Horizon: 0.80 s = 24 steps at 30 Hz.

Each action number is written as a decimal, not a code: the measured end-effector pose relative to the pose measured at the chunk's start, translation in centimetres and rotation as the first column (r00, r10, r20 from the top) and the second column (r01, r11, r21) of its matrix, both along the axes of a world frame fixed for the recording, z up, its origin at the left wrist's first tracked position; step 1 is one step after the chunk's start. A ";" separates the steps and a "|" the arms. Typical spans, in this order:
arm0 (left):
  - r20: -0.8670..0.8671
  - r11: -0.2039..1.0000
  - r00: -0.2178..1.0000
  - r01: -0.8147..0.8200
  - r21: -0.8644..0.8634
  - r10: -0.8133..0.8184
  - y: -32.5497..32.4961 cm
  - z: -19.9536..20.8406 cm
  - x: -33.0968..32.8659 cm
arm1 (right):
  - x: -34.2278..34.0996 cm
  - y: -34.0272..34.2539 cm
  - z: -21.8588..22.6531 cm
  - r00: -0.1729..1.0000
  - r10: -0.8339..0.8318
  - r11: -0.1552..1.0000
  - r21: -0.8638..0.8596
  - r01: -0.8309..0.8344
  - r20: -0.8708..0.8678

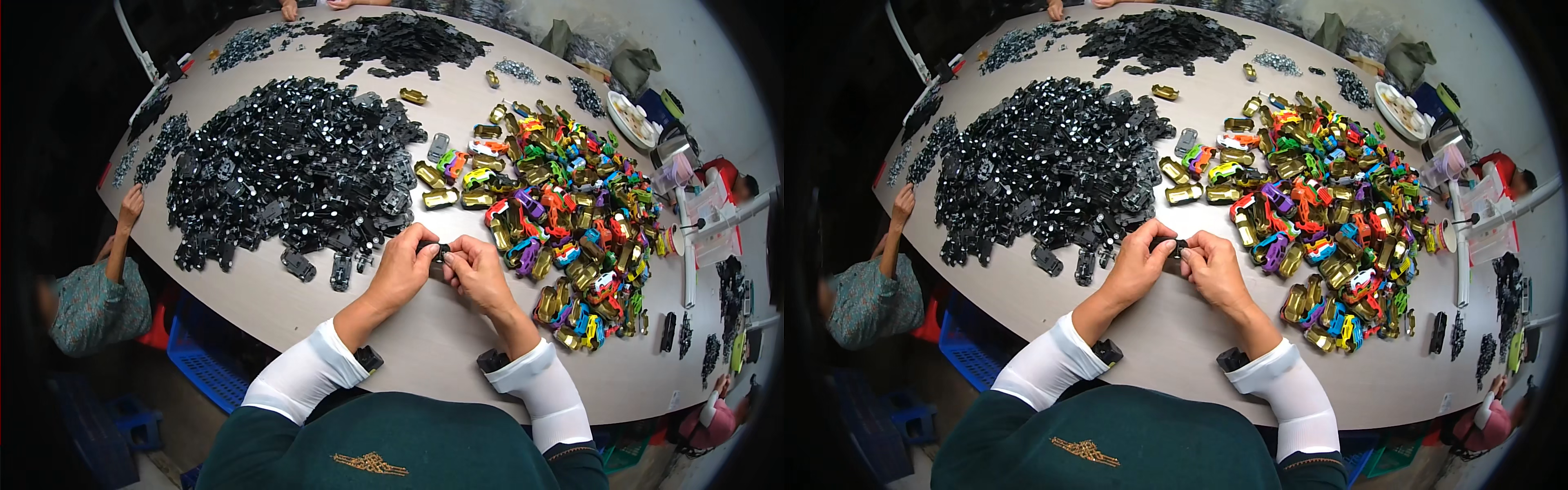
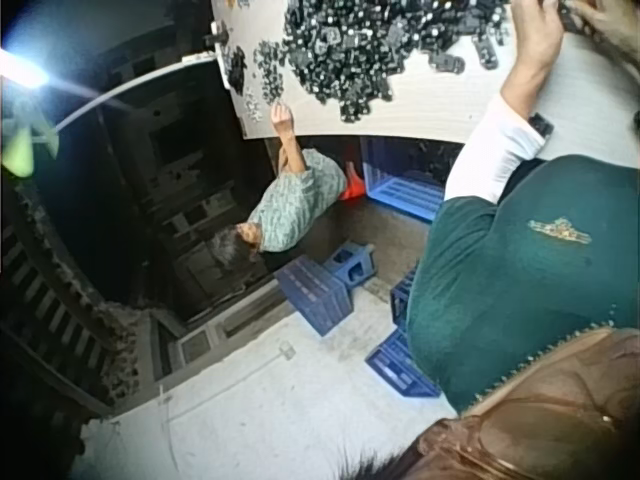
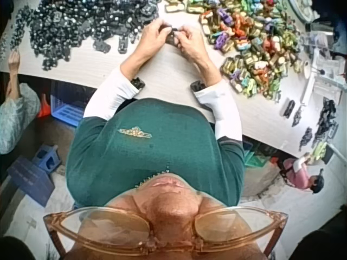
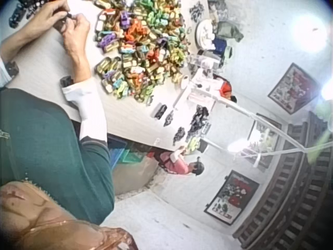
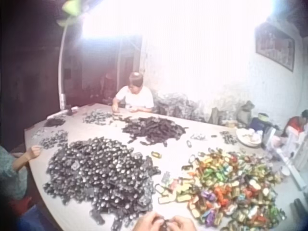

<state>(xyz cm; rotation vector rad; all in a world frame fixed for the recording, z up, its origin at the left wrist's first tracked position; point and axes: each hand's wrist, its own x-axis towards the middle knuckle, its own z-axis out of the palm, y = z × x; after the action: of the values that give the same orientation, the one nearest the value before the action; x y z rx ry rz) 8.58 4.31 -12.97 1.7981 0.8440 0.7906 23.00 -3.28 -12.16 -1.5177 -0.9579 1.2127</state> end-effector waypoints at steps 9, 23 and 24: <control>0.023 0.996 1.000 0.008 0.094 -0.010 0.3 -1.0 -0.1 | 0.8 -0.1 0.1 0.997 0.025 0.999 -0.040 -0.029 -0.079; 0.403 0.755 0.913 0.305 -0.580 -0.059 0.9 0.6 -0.4 | 1.9 0.1 1.6 0.977 -0.021 0.996 0.081 0.039 -0.214; 0.412 0.765 0.906 0.332 -0.552 -0.096 0.9 0.0 -0.2 | 1.8 0.1 2.2 0.974 -0.034 0.997 0.057 0.048 -0.223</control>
<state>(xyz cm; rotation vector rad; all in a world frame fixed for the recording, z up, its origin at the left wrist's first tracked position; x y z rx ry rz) 8.41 5.22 -13.00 1.0905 0.5399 0.5748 24.76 -3.23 -10.00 -1.3147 -0.8048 1.2810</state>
